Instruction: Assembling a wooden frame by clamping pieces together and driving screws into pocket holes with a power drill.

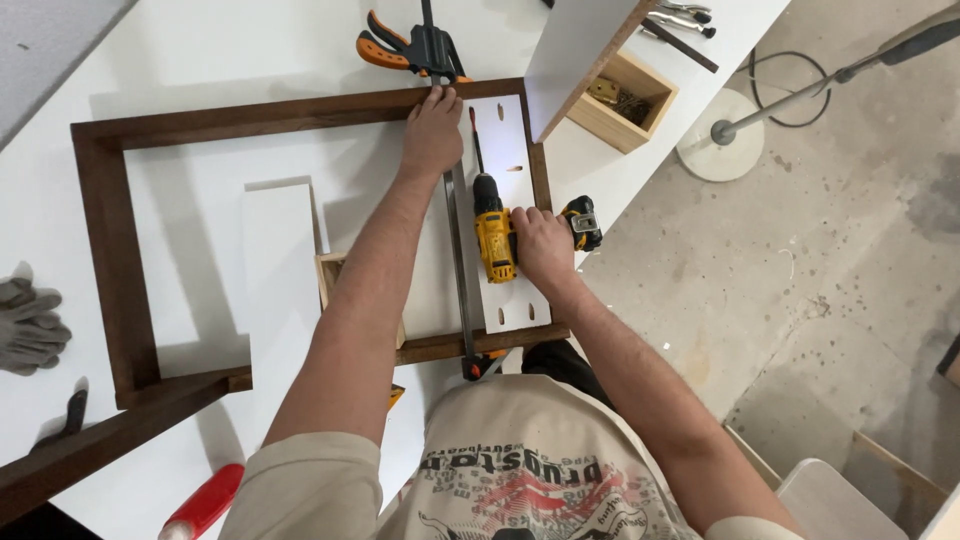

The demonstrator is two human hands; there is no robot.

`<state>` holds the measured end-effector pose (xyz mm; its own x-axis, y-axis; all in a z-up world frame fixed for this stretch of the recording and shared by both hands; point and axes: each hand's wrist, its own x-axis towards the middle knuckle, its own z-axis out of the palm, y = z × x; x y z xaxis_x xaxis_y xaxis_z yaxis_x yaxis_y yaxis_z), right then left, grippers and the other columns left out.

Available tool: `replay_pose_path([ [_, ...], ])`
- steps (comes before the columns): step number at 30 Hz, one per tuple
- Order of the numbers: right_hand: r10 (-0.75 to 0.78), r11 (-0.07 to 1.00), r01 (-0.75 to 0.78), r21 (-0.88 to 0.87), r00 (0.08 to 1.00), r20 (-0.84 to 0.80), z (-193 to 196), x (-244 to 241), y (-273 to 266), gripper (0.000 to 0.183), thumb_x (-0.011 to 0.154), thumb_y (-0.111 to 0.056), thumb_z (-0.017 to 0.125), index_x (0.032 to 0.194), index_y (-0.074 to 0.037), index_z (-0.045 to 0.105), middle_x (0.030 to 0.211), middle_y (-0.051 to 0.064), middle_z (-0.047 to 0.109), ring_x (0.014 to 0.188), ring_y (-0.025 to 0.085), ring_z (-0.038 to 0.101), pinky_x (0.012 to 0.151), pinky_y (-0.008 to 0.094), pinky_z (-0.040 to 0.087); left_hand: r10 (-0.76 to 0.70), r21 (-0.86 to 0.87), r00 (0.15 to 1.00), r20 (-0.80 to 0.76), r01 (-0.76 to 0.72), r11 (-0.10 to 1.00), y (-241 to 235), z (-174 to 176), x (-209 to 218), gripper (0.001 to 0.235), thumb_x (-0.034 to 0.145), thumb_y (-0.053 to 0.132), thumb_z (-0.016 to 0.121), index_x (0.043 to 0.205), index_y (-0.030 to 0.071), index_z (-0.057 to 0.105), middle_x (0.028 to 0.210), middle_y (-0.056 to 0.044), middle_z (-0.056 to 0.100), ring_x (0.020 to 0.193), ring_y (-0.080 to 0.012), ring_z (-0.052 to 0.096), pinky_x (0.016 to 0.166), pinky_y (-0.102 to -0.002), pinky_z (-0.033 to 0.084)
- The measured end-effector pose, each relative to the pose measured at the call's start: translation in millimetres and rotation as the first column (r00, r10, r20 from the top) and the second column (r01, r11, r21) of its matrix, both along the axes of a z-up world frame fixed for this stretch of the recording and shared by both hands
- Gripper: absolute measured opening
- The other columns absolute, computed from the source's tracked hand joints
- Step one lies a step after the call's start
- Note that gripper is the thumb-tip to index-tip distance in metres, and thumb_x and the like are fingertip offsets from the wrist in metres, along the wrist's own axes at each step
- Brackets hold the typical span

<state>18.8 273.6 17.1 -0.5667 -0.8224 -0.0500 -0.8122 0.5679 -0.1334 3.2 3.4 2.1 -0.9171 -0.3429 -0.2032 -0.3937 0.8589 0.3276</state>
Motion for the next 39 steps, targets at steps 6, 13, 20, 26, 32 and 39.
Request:
replay_pose_path([
  [6,-0.018,1.000,0.019,-0.025,0.999,0.047,4.2,-1.5,-5.1,0.034,0.087,-0.014,0.068,0.118,-0.012,0.054,0.097,0.010,0.069,0.084,0.033,0.067,0.075,0.047,0.050,-0.027,-0.051,0.999,-0.023,0.025,0.998,-11.6,-18.2,-5.2,0.057,0.099,0.002,0.044,0.155,0.007,0.042,0.167,-0.006,0.031,0.155,-0.0248,0.019,0.122,-0.054,0.022],
  [13,-0.028,0.999,0.027,0.041,0.999,0.024,26.4,13.3,2.2,0.028,0.095,-0.014,0.060,0.122,-0.010,0.054,0.102,0.011,0.069,0.091,0.032,0.067,0.086,0.047,0.052,-0.037,-0.126,0.997,0.064,0.045,0.991,-5.5,-3.7,-4.0,0.058,0.102,0.007,0.043,0.159,0.011,0.036,0.169,-0.001,0.025,0.156,-0.0221,0.014,0.122,-0.057,0.019],
  [20,0.109,0.945,-0.101,-0.312,0.994,0.009,43.5,33.4,85.2,0.045,0.087,-0.016,0.067,0.131,-0.009,0.060,0.093,0.010,0.067,0.085,0.031,0.068,0.075,0.041,0.052,0.028,0.171,0.994,0.110,-0.047,0.984,0.8,36.6,43.3,0.061,0.103,0.010,0.036,0.164,0.007,0.025,0.172,-0.009,0.016,0.158,-0.0266,0.012,0.128,-0.049,0.011],
  [26,0.163,0.761,0.189,-0.620,0.870,0.465,43.6,49.7,166.6,0.044,0.087,-0.025,0.075,0.127,-0.009,0.069,0.099,0.013,0.071,0.096,0.033,0.070,0.089,0.037,0.052,0.256,0.132,0.967,-0.008,-0.252,0.959,9.2,82.7,205.3,0.027,0.104,0.033,0.059,0.123,0.016,0.071,0.115,-0.004,0.070,0.108,-0.0246,0.070,0.095,-0.043,0.052],
  [32,0.119,0.697,0.327,-0.638,0.825,0.553,46.1,68.2,197.6,0.033,0.083,-0.008,0.077,0.115,-0.008,0.070,0.094,0.012,0.073,0.088,0.032,0.071,0.082,0.037,0.053,0.160,0.035,0.943,0.291,-0.177,0.984,51.5,36.9,301.8,0.022,0.094,0.018,0.057,0.089,0.009,0.076,0.090,-0.011,0.075,0.086,-0.0319,0.074,0.076,-0.044,0.058],
  [39,0.224,0.605,0.359,-0.710,0.780,0.585,24.0,76.8,215.6,0.029,0.079,-0.010,0.082,0.106,-0.007,0.073,0.090,0.007,0.074,0.081,0.025,0.072,0.078,0.040,0.059,0.045,-0.010,0.970,0.239,-0.043,0.999,75.9,-5.4,316.8,0.015,0.090,0.003,0.062,0.098,0.001,0.075,0.108,-0.014,0.068,0.090,-0.0321,0.071,0.080,-0.043,0.060],
])
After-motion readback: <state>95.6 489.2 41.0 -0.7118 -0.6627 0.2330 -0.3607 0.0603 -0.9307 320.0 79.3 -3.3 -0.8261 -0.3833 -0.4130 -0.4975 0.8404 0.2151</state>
